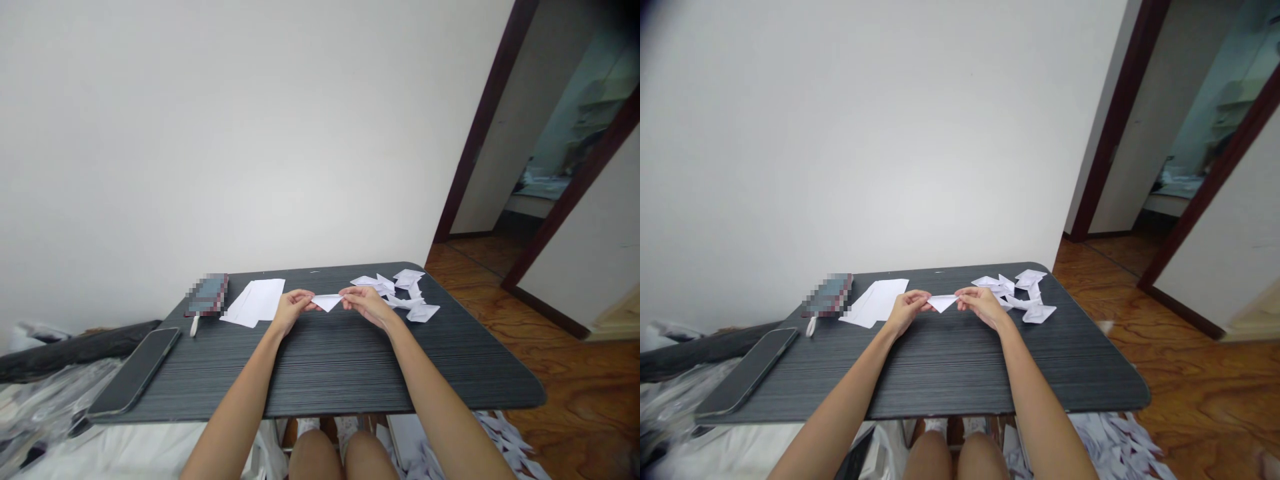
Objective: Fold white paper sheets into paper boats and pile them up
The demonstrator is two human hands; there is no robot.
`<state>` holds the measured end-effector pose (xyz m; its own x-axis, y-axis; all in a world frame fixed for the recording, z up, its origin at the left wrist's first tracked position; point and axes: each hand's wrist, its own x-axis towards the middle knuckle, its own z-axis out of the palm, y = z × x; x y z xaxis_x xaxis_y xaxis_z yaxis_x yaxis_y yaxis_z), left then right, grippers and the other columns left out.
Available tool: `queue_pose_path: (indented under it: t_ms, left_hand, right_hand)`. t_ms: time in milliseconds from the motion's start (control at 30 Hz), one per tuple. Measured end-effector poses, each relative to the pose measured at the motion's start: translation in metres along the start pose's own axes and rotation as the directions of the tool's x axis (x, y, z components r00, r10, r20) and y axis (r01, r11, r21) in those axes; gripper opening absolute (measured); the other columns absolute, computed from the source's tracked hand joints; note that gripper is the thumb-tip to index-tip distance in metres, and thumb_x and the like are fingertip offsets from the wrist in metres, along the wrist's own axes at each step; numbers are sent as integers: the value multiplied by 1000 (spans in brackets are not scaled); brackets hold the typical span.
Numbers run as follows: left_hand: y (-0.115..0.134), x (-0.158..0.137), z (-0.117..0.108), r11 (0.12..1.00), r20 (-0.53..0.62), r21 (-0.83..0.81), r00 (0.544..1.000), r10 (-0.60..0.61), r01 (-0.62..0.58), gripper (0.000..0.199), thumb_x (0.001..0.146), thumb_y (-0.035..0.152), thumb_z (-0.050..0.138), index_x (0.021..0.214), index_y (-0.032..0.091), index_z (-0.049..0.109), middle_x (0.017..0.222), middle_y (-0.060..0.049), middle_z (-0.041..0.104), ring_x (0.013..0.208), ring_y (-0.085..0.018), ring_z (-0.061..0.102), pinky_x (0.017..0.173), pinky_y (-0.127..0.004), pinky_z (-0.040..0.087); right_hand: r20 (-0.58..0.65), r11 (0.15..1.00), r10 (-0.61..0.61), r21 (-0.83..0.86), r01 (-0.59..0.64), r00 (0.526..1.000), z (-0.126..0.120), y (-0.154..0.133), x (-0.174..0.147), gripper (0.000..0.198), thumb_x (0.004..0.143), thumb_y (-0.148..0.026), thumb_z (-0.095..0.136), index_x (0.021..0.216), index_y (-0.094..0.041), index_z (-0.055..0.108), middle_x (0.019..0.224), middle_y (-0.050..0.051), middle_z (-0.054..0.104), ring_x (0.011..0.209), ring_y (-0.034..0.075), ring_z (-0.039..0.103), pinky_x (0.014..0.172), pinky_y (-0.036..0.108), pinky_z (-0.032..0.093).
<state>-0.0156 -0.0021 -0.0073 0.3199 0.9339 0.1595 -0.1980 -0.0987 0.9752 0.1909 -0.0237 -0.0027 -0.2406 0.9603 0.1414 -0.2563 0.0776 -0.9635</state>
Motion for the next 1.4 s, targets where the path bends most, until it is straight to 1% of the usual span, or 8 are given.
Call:
queue_pose_path:
  t_ms: [233, 400, 533, 733, 900, 1100, 1233, 1400]
  left_hand:
    - [4, -2, 3, 996, 13, -89, 1000, 0, 1, 32, 63, 27, 65, 86, 7, 58, 78, -11, 65, 76, -19, 62, 72, -28, 47]
    - [-7, 5, -1, 975, -89, 217, 994, 68, -47, 26, 63, 33, 62, 75, 10, 62, 63, -4, 61, 48, -10, 53, 42, -19, 38]
    - [-15, 8, -5, 895, -190, 445, 972, 137, -39, 20, 61, 32, 62, 66, 12, 63, 51, -1, 56, 43, -9, 46, 42, -20, 34]
    - [-14, 1, 1, 515, -55, 850, 954, 294, -110, 11, 68, 21, 54, 62, 15, 61, 61, -3, 55, 58, -13, 49, 58, -25, 38]
    - [-5, -8, 13, 194, 179, 958, 967, 179, -213, 24, 79, 17, 38, 68, 14, 59, 77, -6, 49, 70, -14, 49, 68, -27, 39]
    - [7, -28, 26, -70, 271, 961, 960, 70, -266, 26, 80, 24, 36, 82, 10, 58, 92, -14, 48, 87, -22, 45, 74, -33, 37]
    - [6, -42, 32, -178, 225, 963, 968, 111, -203, 30, 81, 25, 34, 100, 11, 52, 100, -15, 46, 94, -27, 40, 77, -43, 32]
    - [0, -43, 42, -199, 117, 976, 984, 131, -90, 31, 80, 20, 31, 96, 8, 54, 101, -18, 45, 96, -30, 38, 76, -47, 29]
  right_hand:
    - [-107, 997, -58, 40, 62, 993, 2, 0, 2, 25, 57, -27, 66, 76, -13, 56, 63, 3, 61, 55, 11, 57, 49, 22, 41]
    - [-290, 990, -56, -139, 16, 956, 3, 18, 13, 23, 60, -33, 60, 70, -15, 50, 52, 0, 56, 42, 11, 53, 34, 18, 30]
    - [-390, 915, -125, -401, -45, 912, -2, 32, 18, 15, 61, -29, 55, 65, -14, 54, 49, -1, 53, 42, 11, 49, 38, 21, 34]
    - [-384, 687, -277, -720, -98, 881, -1, 39, 15, 7, 62, -21, 53, 59, -15, 56, 57, 2, 56, 56, 14, 52, 59, 27, 41]
    - [-196, 384, -365, -922, -44, 910, 11, 34, 3, 13, 71, -14, 45, 63, -16, 54, 66, 4, 53, 62, 15, 49, 61, 27, 37]
    - [-2, 85, -284, -996, 23, 959, 25, 26, -14, 22, 78, -10, 35, 75, -14, 57, 84, 11, 49, 78, 18, 47, 70, 28, 34]
    - [12, 14, -259, -1000, 16, 966, 24, 22, -29, 25, 77, -14, 37, 89, -15, 59, 89, 10, 48, 85, 20, 43, 70, 32, 31]
    - [-103, 86, -166, -992, -90, 981, 21, 17, -33, 28, 76, -17, 40, 95, -23, 60, 92, 7, 46, 89, 20, 40, 69, 33, 28]
